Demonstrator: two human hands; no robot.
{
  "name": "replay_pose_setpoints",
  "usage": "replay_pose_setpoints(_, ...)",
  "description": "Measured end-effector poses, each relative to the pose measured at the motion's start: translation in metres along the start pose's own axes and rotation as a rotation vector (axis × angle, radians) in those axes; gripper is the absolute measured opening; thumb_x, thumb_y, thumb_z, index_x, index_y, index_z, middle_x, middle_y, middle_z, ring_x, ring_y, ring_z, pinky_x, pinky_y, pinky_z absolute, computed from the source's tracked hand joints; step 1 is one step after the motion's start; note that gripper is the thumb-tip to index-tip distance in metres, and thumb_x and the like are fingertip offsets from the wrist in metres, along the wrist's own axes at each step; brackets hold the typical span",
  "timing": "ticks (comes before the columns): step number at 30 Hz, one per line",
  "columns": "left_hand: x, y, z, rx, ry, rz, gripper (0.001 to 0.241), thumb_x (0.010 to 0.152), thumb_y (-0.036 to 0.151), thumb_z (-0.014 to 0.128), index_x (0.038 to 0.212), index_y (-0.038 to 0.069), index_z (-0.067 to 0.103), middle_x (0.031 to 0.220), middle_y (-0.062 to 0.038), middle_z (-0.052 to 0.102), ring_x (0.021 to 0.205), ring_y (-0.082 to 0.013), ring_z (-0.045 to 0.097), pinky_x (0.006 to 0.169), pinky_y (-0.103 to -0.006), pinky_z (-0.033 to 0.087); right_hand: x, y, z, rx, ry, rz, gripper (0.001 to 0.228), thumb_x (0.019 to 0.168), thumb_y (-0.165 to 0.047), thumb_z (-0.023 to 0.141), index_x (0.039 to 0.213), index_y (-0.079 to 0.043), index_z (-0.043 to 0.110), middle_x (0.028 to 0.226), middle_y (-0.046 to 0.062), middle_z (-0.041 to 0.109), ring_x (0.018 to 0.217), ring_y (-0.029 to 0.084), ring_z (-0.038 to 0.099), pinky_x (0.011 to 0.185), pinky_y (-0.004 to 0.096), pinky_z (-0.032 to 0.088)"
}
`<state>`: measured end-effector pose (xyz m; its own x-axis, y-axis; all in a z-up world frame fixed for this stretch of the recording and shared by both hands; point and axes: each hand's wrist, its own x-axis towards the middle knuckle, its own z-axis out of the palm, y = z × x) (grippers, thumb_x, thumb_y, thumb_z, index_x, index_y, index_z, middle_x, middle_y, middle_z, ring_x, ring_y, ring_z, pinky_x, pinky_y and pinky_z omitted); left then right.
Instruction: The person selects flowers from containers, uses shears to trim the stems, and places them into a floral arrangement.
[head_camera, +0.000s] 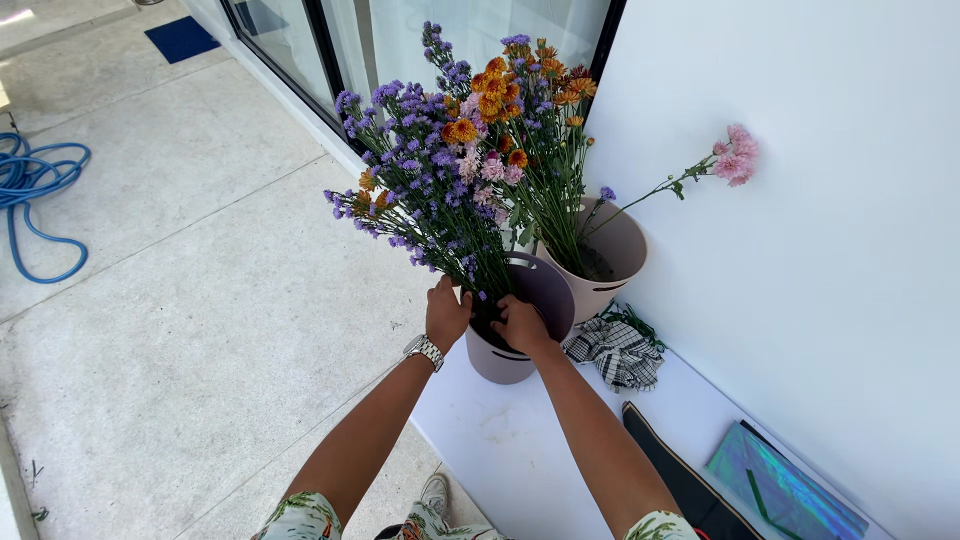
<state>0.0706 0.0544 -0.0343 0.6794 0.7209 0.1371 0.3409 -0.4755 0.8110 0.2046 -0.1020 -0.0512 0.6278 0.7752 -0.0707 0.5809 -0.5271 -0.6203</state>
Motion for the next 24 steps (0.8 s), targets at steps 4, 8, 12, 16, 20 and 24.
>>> replay_pose_setpoints(4, 0.005, -0.016, 0.004, -0.031, 0.051, 0.041, 0.031, 0.101, 0.016, 0.075, 0.124, -0.002, 0.067, 0.121, -0.028, 0.074, 0.122, -0.054, 0.069, 0.098, -0.0599, 0.063, 0.001, -0.003, -0.004, 0.015, -0.059, -0.008, 0.038, 0.097, -0.023, 0.084, 0.127, -0.002, 0.072, 0.119, 0.024, 0.08, 0.108, 0.036, 0.079, 0.079, 0.044, 0.068)
replay_pose_setpoints(8, -0.007, -0.016, -0.012, -0.06, 0.089, 0.138, 0.042, 0.099, 0.029, 0.086, 0.122, -0.004, 0.077, 0.114, -0.025, 0.078, 0.116, -0.0484, 0.074, 0.101, -0.0568, 0.062, -0.001, -0.005, -0.008, 0.03, -0.045, -0.042, 0.027, 0.095, -0.02, 0.085, 0.109, -0.001, 0.071, 0.101, 0.022, 0.079, 0.092, 0.032, 0.078, 0.068, 0.04, 0.064)
replay_pose_setpoints(12, -0.029, 0.022, -0.039, -0.049, 0.145, 0.285, 0.068, 0.096, 0.053, 0.089, 0.089, -0.011, 0.069, 0.073, -0.032, 0.062, 0.087, -0.0599, 0.069, 0.095, -0.0596, 0.057, 0.007, 0.013, -0.003, 0.053, -0.041, -0.093, 0.021, 0.095, -0.017, 0.084, 0.1, -0.001, 0.071, 0.089, 0.019, 0.077, 0.081, 0.029, 0.075, 0.061, 0.038, 0.059)
replay_pose_setpoints(16, -0.035, -0.019, -0.023, -0.043, 0.045, 0.076, 0.087, 0.096, 0.062, 0.088, 0.114, -0.021, 0.071, 0.103, -0.035, 0.069, 0.108, -0.0538, 0.071, 0.092, -0.056, 0.06, -0.006, 0.003, -0.025, 0.053, -0.035, -0.151, 0.018, 0.096, -0.011, 0.085, 0.104, 0.001, 0.075, 0.095, 0.023, 0.078, 0.088, 0.035, 0.078, 0.07, 0.042, 0.062)
replay_pose_setpoints(20, -0.044, -0.014, -0.028, -0.159, 0.153, 0.039, 0.062, 0.093, 0.044, 0.097, 0.114, -0.004, 0.064, 0.095, -0.02, 0.066, 0.096, -0.0417, 0.067, 0.081, -0.0521, 0.057, -0.013, 0.01, -0.037, 0.1, 0.011, -0.148, 0.018, 0.097, -0.011, 0.085, 0.108, 0.001, 0.077, 0.097, 0.026, 0.079, 0.091, 0.038, 0.079, 0.072, 0.045, 0.062)
replay_pose_setpoints(24, -0.064, 0.027, -0.042, -0.151, 0.199, 0.104, 0.04, 0.103, 0.037, 0.089, 0.1, 0.006, 0.064, 0.082, -0.01, 0.064, 0.088, -0.0322, 0.064, 0.078, -0.0451, 0.055, -0.021, 0.011, -0.047, 0.111, 0.044, -0.155, 0.019, 0.099, -0.012, 0.084, 0.109, 0.002, 0.077, 0.097, 0.028, 0.079, 0.091, 0.04, 0.079, 0.072, 0.046, 0.062)
